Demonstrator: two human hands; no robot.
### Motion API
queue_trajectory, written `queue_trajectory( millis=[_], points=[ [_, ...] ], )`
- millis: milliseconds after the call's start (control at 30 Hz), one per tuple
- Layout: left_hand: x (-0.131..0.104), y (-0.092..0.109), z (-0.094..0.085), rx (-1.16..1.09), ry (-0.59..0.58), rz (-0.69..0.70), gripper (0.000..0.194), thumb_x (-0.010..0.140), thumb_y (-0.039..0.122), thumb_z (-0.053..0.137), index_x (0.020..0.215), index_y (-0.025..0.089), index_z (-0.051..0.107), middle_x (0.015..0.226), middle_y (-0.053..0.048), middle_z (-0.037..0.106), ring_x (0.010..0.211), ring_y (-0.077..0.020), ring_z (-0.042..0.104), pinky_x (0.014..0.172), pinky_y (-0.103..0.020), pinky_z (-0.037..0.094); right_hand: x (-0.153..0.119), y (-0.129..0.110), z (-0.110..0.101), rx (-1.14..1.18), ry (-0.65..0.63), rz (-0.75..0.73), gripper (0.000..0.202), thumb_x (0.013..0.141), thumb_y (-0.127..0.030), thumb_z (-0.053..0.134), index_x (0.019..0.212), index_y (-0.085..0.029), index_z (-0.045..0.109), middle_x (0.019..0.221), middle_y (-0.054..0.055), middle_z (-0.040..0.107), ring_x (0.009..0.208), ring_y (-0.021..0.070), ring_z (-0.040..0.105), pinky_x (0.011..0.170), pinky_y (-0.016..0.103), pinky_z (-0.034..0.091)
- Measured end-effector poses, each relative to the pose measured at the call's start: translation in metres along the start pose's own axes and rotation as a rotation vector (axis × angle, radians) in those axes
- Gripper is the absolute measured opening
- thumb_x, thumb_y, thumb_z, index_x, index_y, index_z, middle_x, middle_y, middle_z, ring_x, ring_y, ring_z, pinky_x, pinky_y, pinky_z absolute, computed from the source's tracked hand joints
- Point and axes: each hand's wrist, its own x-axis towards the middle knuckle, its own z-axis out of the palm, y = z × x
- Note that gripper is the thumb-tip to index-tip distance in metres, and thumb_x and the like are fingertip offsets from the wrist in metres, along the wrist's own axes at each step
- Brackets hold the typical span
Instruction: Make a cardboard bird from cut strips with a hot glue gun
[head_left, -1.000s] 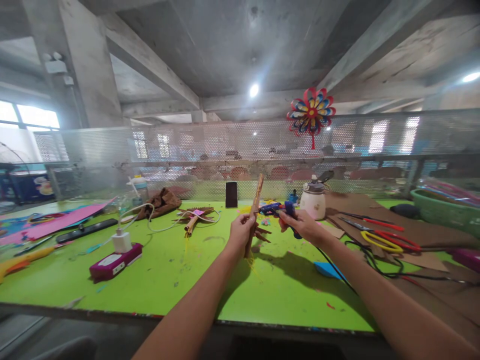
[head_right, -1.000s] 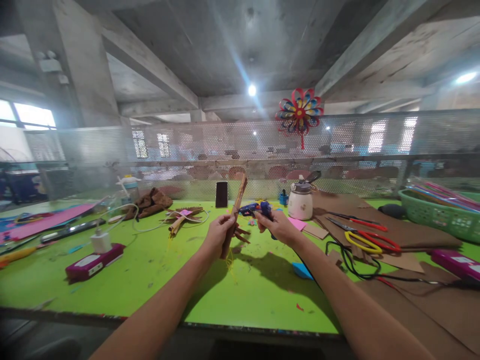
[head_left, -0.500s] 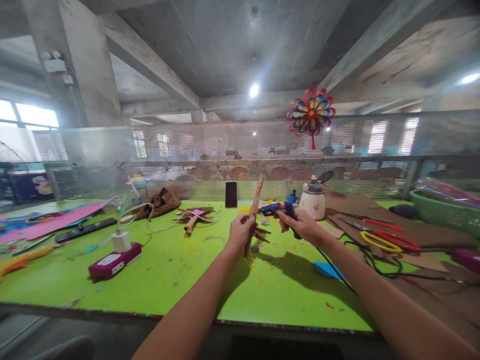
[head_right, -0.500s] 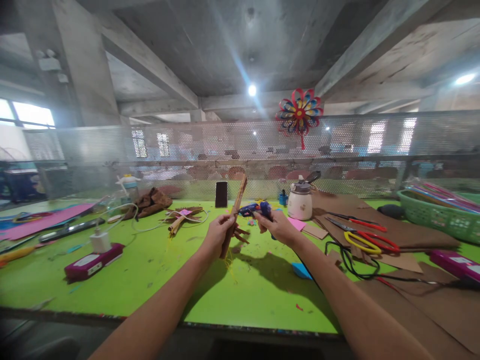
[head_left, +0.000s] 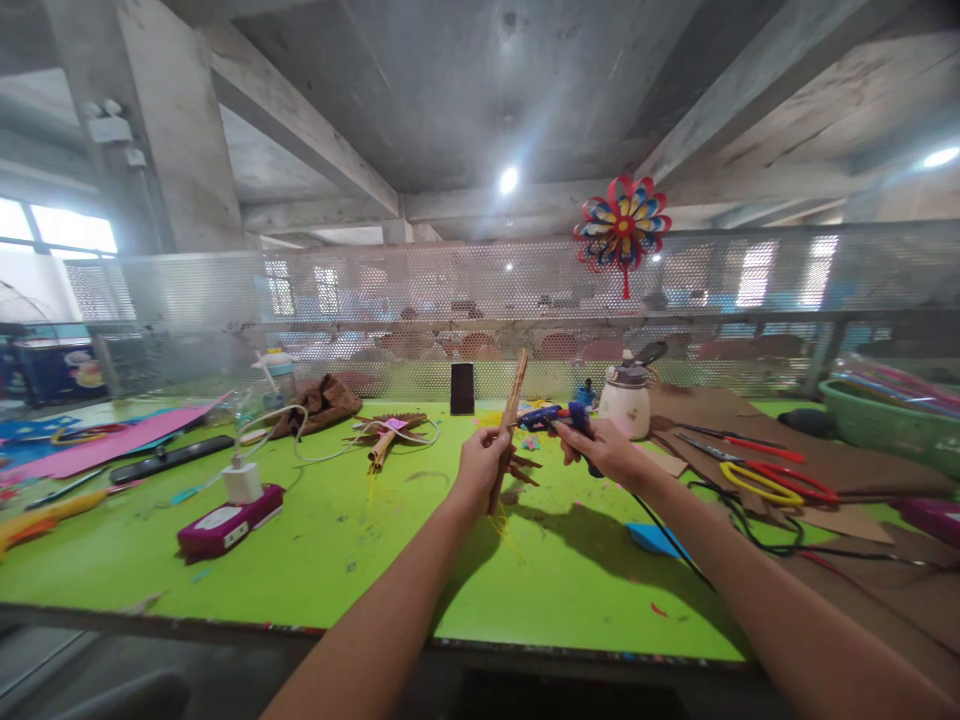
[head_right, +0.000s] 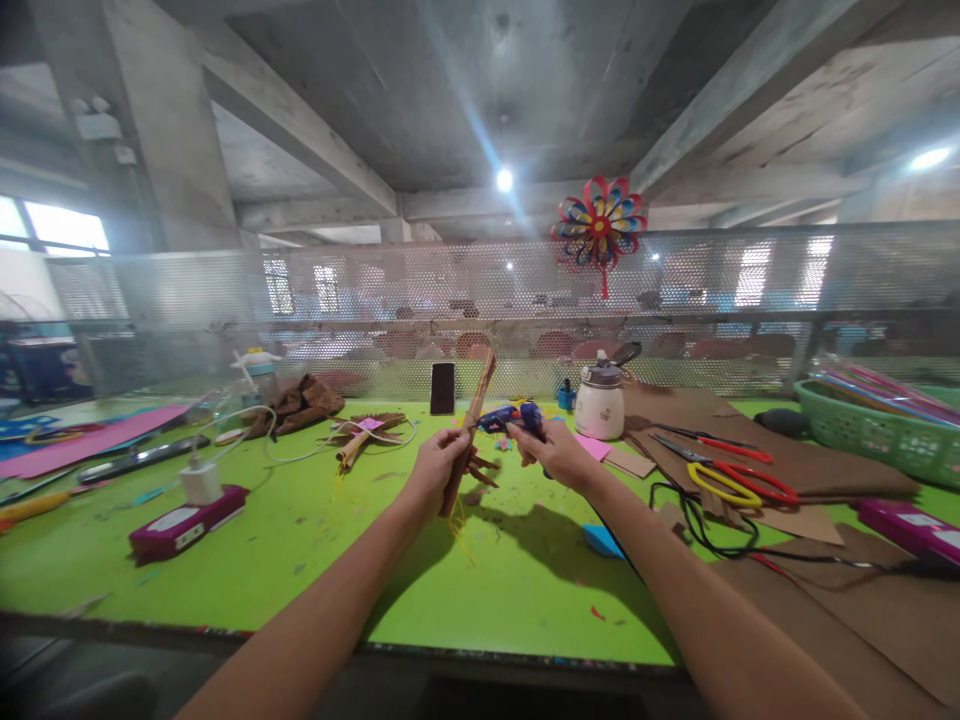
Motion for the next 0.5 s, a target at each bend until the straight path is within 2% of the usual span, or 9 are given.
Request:
queue_trajectory(
  millis=[300,500],
  points=[
    [-0.0025,0.0022,0.0013,0.017,0.004,-0.015,0.021,0.068,0.028,0.064,0.078,0.012,0.055,0.059,-0.001,0.059,0.048,-0.0113,0.056,0.048,-0.023,0.043,-0.0011,-0.0055,-0.0009,-0.023,0.017,0.014,0.047,0.084,-0.050,0.042,0.053,-0.016,0.054,0.053,0.003,0.057,0.052,0.0124,0.051,0.055,0.025,0.039],
    [-0.0013,0.0016,0.0011,0.005,0.007,-0.027,0.022,0.067,0.028,0.064,0.079,0.012,0.055,0.059,-0.001,0.059,0.049,-0.0122,0.057,0.047,-0.023,0.042,0.0016,0.0028,-0.0007,-0.051,-0.016,-0.007,0.048,0.084,-0.051,0.041,0.053,-0.016,0.054,0.054,0.004,0.060,0.054,0.0132,0.052,0.056,0.025,0.040]
  ],
)
